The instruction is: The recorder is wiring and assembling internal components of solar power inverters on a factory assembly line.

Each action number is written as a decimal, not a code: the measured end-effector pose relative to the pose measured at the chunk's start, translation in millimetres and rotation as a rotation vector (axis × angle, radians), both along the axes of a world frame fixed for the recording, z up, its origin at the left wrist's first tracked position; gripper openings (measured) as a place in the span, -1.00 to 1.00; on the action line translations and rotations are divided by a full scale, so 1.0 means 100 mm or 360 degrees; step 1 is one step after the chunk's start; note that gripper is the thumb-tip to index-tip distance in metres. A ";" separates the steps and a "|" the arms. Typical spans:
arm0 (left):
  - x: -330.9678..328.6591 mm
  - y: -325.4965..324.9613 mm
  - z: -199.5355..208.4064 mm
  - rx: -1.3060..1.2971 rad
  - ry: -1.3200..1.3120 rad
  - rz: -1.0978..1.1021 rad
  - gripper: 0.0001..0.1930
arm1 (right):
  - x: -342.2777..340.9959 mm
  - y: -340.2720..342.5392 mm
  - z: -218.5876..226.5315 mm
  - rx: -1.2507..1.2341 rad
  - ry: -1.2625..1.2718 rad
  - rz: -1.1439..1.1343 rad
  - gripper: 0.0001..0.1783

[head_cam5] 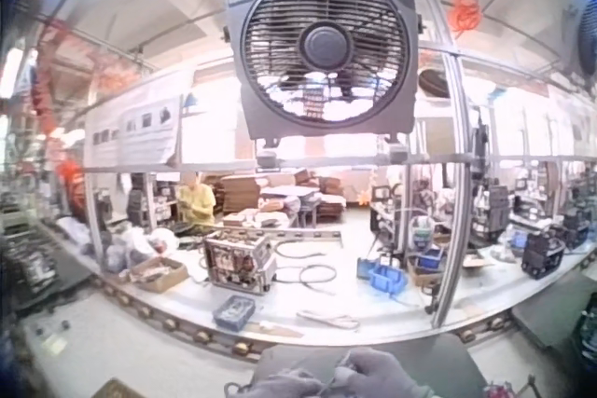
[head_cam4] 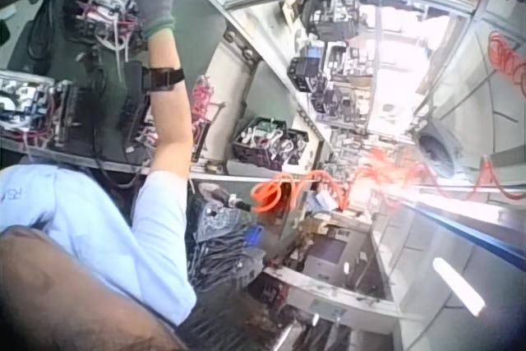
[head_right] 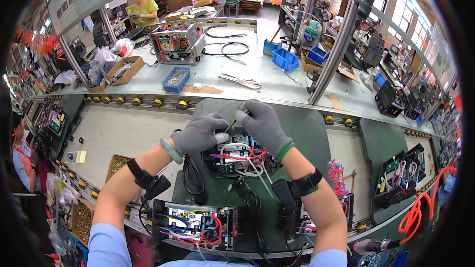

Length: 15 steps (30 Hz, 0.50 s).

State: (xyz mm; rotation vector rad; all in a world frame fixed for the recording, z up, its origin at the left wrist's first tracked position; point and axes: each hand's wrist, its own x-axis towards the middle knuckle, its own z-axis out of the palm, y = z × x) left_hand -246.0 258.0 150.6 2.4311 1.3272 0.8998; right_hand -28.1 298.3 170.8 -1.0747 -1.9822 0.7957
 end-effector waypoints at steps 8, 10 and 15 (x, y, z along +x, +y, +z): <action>-0.02 0.19 -0.08 -0.0787 -0.0155 -0.0092 -0.75 | -0.17 -0.12 -0.13 -0.0474 -0.0206 -0.0172 -0.61; -0.07 0.24 -0.08 -0.0836 -0.0239 -0.0183 -0.75 | -0.16 -0.06 -0.22 -0.0265 -0.0272 -0.0195 -0.56; -0.18 0.25 -0.18 -0.1241 -0.0484 -0.0159 -0.75 | -0.08 -0.07 -0.13 -0.0237 -0.0436 -0.0103 -0.61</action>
